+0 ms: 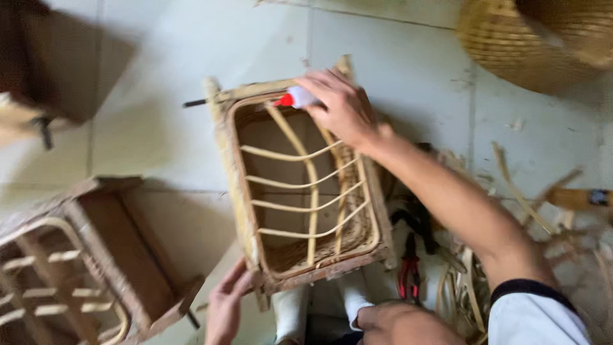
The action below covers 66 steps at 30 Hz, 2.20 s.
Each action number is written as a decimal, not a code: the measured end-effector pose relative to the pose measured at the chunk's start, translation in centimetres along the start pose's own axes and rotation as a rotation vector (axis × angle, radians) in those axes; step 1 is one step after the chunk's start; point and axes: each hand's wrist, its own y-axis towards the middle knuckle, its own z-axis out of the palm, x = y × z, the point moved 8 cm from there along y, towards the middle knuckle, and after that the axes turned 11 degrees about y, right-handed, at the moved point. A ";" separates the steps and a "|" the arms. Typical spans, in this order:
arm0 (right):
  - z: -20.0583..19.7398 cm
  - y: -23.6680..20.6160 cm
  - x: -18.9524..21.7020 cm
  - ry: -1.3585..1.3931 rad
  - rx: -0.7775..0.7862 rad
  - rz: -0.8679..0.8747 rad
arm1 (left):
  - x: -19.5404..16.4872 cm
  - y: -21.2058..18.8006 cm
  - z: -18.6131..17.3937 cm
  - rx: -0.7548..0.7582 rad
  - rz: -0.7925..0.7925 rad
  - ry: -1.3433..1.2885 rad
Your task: The person applies glue to the rim of a rectangular basket frame, then inserts and secures a curved bamboo strip along the edge using a hammer and pliers. They trim excess material and adjust the strip to fit the frame.
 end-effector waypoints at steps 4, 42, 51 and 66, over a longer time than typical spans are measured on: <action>-2.7 -8.3 -1.6 0.352 -0.028 0.320 | -2.7 3.8 -1.3 -0.137 0.123 -0.225; 4.1 2.4 -4.3 -0.120 0.045 -0.187 | -9.5 9.0 2.3 -0.358 0.266 -0.301; 3.5 -2.0 -4.8 -0.145 0.117 -0.023 | -9.4 8.6 3.2 -0.360 0.269 -0.249; 4.6 0.1 -3.5 -0.274 0.153 -0.139 | -10.2 8.4 2.4 -0.366 0.286 -0.153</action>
